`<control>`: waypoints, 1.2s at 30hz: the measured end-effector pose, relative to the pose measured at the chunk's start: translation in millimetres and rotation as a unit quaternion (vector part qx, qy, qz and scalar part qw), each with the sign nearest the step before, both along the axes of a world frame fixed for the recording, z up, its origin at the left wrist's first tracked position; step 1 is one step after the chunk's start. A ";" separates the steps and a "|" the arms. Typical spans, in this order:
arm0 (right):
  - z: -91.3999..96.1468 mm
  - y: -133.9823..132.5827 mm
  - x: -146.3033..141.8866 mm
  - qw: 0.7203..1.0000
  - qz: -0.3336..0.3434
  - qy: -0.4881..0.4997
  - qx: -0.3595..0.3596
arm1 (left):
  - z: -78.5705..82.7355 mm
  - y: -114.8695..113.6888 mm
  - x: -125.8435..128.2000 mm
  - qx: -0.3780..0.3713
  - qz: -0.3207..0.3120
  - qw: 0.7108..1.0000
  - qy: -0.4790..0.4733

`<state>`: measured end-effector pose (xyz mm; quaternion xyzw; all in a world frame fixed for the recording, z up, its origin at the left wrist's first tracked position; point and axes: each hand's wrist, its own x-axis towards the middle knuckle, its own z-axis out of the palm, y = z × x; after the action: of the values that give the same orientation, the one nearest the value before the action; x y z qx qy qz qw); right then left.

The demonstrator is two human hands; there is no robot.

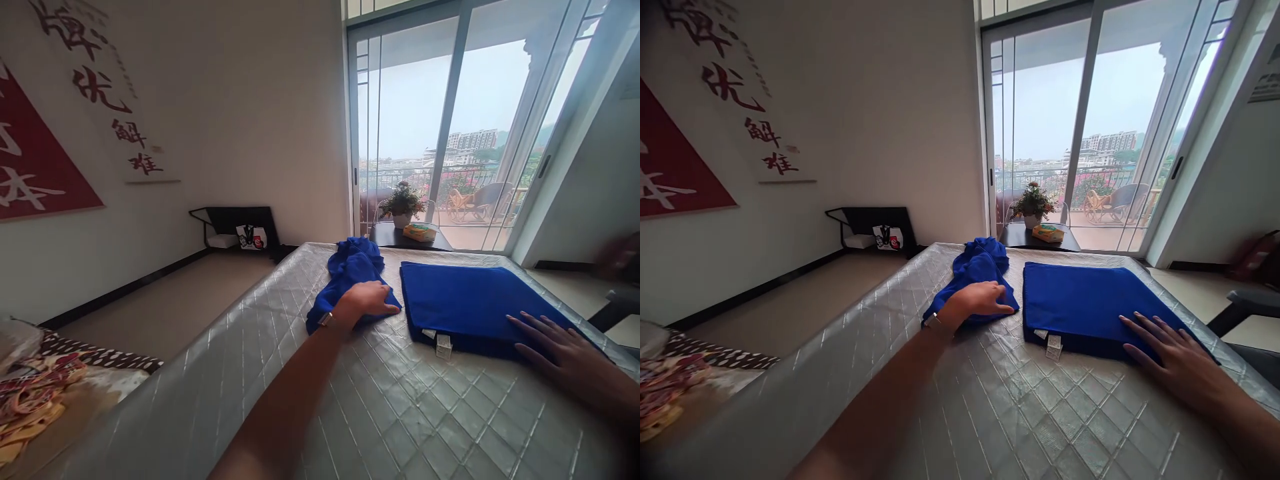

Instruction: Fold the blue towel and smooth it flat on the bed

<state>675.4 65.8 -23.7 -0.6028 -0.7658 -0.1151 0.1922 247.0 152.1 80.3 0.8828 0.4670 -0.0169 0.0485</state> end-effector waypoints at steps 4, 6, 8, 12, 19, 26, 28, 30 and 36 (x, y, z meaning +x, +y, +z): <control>13.6 -2.6 -48.4 0.996 0.066 -0.066 0.016 | 10.9 12.8 -33.0 -0.053 0.080 0.993 0.063; 14.4 -2.9 -70.4 0.991 0.102 -0.083 0.028 | 9.6 13.7 -36.0 -0.093 0.062 0.991 0.072; 10.8 -2.5 -83.7 0.990 0.114 -0.082 -0.004 | 7.7 12.3 -33.2 -0.093 0.054 0.991 0.075; -0.5 1.0 -85.0 0.990 0.094 -0.064 -0.079 | 5.2 10.6 -26.1 -0.082 0.046 0.993 0.073; -8.8 10.9 -71.8 0.988 0.077 -0.066 -0.112 | -6.2 20.9 -21.6 -0.086 0.004 0.995 0.041; -4.7 31.7 -69.0 0.989 0.062 -0.043 -0.126 | -1.9 19.9 -24.8 -0.105 0.007 0.994 0.016; -1.2 38.2 -69.8 0.989 0.063 -0.037 -0.126 | -1.6 20.2 -25.9 -0.104 0.006 0.994 0.013; 1.4 42.1 -71.0 0.990 0.058 -0.035 -0.121 | -2.9 21.7 -26.3 -0.104 -0.003 0.994 0.012; 2.3 39.5 -72.3 0.993 0.065 -0.038 -0.095 | -6.7 28.2 -27.4 -0.114 -0.020 0.993 -0.005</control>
<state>603.1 105.3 -21.4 -0.5628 -0.8173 -0.0521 0.1121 219.6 180.3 73.5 0.8808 0.4438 -0.0667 0.1511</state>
